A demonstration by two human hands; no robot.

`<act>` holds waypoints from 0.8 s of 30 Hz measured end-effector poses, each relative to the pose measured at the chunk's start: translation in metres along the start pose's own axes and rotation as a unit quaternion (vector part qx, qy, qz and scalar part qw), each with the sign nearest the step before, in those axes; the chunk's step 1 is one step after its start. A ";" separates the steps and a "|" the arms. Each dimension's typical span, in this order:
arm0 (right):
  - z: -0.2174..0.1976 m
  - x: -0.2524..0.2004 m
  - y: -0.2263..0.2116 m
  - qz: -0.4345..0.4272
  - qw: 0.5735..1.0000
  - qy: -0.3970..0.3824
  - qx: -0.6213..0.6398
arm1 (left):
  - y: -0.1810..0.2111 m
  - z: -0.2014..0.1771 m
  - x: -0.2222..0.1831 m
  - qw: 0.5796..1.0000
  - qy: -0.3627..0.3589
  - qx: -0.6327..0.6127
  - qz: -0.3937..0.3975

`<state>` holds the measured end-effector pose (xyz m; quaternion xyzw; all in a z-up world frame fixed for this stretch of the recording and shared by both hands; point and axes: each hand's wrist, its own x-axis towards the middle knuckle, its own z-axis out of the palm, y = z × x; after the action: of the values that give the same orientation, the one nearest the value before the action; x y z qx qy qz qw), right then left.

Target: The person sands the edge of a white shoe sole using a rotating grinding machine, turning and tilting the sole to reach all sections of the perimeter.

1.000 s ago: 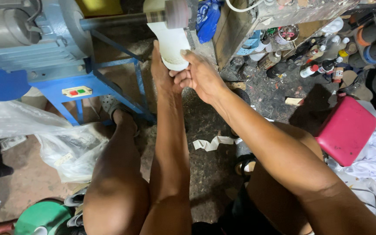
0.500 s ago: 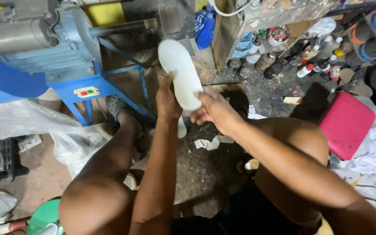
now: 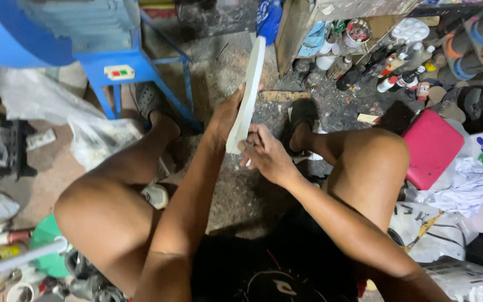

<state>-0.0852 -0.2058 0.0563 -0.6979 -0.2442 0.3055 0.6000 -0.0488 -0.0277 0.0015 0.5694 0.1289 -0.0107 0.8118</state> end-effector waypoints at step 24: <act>-0.037 0.039 0.026 -0.071 0.936 0.007 0.345 | 0.047 -0.009 -0.064 0.975 -0.081 0.115 0.173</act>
<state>-0.0318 -0.2077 0.0291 -0.4308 -0.1679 0.3226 0.8259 -0.1044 -0.0116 0.0559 0.6696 -0.0404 0.0693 0.7384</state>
